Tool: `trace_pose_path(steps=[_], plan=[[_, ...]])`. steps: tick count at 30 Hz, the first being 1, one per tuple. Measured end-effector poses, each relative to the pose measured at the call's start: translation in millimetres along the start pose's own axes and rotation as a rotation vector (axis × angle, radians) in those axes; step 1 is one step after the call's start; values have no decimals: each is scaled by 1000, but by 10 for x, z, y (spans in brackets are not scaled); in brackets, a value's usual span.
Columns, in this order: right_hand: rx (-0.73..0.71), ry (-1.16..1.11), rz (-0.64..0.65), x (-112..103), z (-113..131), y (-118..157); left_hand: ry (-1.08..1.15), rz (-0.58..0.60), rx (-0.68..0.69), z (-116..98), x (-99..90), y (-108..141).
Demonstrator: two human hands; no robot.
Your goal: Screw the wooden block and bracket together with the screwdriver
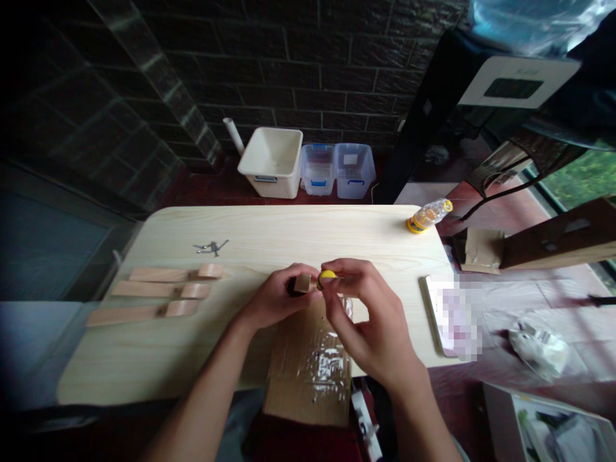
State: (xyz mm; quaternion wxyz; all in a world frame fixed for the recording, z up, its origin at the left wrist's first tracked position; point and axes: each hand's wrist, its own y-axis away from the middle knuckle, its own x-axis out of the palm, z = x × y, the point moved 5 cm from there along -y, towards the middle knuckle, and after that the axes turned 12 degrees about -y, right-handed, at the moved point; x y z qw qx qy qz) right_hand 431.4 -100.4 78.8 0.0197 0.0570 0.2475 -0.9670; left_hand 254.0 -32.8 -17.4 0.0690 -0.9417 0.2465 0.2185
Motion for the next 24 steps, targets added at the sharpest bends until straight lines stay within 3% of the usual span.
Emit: trace_pose_path(steps=[24], plan=[[36, -32, -26, 3, -31, -5, -12, 19, 0, 3, 0, -1]])
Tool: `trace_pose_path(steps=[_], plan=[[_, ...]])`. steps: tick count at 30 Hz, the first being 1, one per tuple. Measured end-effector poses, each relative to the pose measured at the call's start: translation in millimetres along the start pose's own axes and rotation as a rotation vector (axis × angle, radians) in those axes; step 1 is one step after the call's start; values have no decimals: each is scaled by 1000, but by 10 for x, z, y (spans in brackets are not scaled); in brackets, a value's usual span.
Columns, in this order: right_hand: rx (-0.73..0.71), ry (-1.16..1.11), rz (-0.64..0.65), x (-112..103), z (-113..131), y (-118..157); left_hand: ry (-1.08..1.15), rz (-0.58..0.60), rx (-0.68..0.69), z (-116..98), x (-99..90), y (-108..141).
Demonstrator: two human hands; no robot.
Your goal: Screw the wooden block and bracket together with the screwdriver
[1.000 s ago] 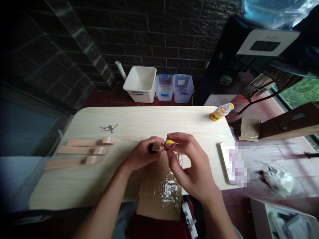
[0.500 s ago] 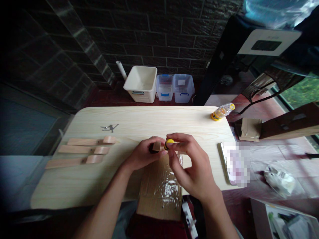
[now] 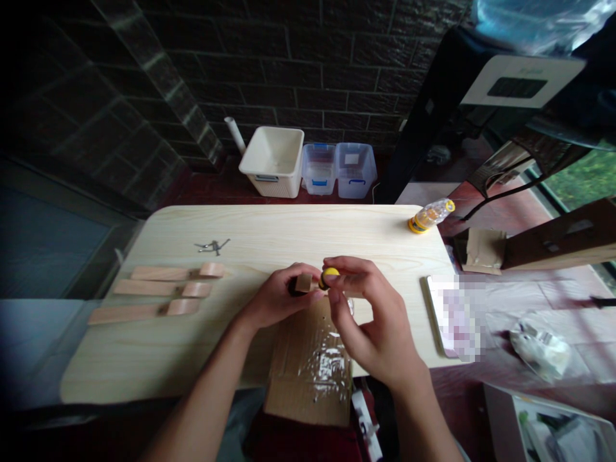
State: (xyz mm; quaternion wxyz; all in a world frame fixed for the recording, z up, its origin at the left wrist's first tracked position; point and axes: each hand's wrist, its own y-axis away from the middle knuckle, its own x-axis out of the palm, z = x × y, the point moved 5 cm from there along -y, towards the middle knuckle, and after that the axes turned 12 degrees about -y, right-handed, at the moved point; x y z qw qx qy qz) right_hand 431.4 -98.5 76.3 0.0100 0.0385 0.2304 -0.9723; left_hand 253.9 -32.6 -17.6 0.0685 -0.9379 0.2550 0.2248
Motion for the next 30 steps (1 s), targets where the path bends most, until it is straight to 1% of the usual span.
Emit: trace_pose_path(steps=[6, 11, 15, 22, 30], plan=[[-7, 2, 10, -1, 41, 7, 0, -9, -8, 21, 1, -2], [-16, 11, 6, -22, 10, -2, 8, -13, -2, 11, 6, -1], [-13, 7, -5, -39, -18, -4, 5, -21, 10, -9, -3, -2], [10, -20, 0, -33, 26, 14, 10, -16, 4, -18, -11, -1], [-26, 16, -3, -61, 6, -10, 13, -19, 15, -12, -3, -2]])
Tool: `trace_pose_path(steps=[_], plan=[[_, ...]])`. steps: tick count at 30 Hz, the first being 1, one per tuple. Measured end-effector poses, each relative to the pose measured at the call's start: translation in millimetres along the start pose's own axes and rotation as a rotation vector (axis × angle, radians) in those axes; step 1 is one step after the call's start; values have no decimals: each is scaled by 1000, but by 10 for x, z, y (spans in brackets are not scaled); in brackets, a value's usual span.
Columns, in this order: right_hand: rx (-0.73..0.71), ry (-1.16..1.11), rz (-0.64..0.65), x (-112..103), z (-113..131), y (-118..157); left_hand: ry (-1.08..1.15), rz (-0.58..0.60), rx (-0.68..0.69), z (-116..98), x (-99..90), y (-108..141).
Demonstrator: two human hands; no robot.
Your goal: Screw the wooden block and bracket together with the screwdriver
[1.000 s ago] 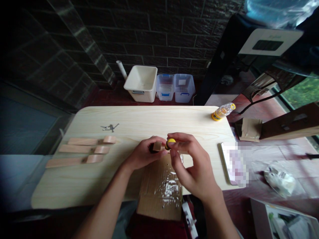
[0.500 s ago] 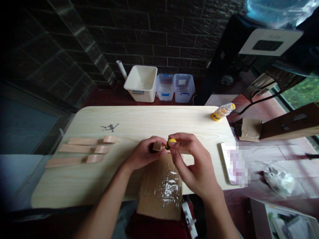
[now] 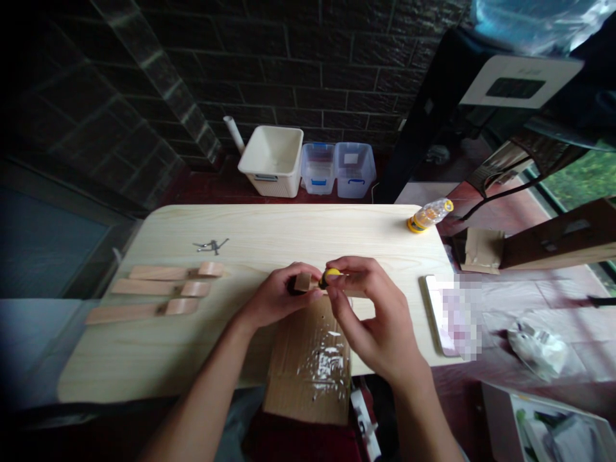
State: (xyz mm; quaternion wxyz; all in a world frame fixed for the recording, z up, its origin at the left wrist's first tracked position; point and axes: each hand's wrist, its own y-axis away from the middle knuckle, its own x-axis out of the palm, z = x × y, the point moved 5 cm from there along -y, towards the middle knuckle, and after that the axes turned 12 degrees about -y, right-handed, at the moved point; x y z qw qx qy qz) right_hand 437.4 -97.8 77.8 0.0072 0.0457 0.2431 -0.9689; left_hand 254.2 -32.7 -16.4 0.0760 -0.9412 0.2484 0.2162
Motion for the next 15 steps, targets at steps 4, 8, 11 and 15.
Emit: trace_pose_path(steps=[4, 8, 11, 15], plan=[[28, -13, 16, 14, 7, 6, -17, -5, -5, 2, -5, -3], [25, -27, 21, 30, 32, 22, -15, 6, -2, 7, 3, -1], [19, -21, 31, 32, 29, 21, -6, 9, 4, 12, 8, 1], [12, 3, 20, 10, 4, 8, -16, 3, 5, 12, 6, -1]])
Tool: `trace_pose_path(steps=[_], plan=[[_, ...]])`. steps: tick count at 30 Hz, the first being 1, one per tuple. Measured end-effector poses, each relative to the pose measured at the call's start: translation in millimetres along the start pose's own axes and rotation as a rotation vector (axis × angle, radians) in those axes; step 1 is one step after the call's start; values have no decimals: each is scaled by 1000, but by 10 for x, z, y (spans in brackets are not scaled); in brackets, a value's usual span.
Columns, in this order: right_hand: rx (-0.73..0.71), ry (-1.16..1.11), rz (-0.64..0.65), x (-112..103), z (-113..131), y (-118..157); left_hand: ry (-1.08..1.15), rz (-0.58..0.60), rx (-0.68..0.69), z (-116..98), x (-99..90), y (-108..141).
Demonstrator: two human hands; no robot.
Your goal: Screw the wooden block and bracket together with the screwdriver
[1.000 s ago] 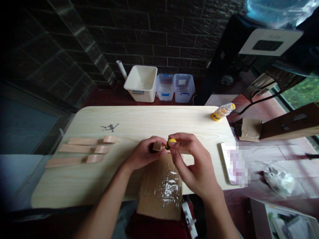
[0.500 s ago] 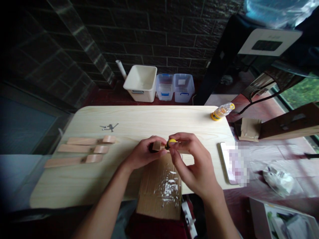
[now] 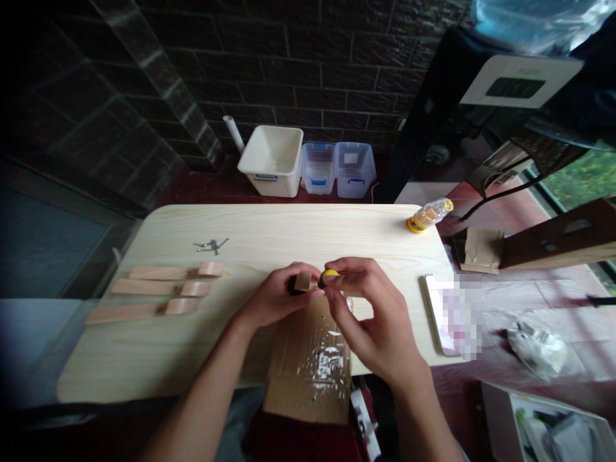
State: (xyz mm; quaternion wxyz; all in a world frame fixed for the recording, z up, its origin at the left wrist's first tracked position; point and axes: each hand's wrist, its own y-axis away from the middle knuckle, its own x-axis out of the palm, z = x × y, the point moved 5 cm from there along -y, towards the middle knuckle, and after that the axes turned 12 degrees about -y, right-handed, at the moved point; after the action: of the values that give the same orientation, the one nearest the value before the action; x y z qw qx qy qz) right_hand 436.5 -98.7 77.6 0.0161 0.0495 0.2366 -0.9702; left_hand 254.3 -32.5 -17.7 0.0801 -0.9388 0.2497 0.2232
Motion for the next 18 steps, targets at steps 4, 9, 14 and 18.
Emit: trace_pose_path(steps=[4, 9, 14, 18], plan=[[8, 12, -17, -9, -15, 0, -6, -12, 3, -10, -5, 0], [19, -24, 13, 38, 17, 13, 7, 0, -5, 3, 4, 4], [15, -9, 20, 61, 28, 5, 28, 2, -13, 33, 11, 8], [-4, -2, 33, 60, 0, -5, 38, -3, -9, 16, 2, 8]])
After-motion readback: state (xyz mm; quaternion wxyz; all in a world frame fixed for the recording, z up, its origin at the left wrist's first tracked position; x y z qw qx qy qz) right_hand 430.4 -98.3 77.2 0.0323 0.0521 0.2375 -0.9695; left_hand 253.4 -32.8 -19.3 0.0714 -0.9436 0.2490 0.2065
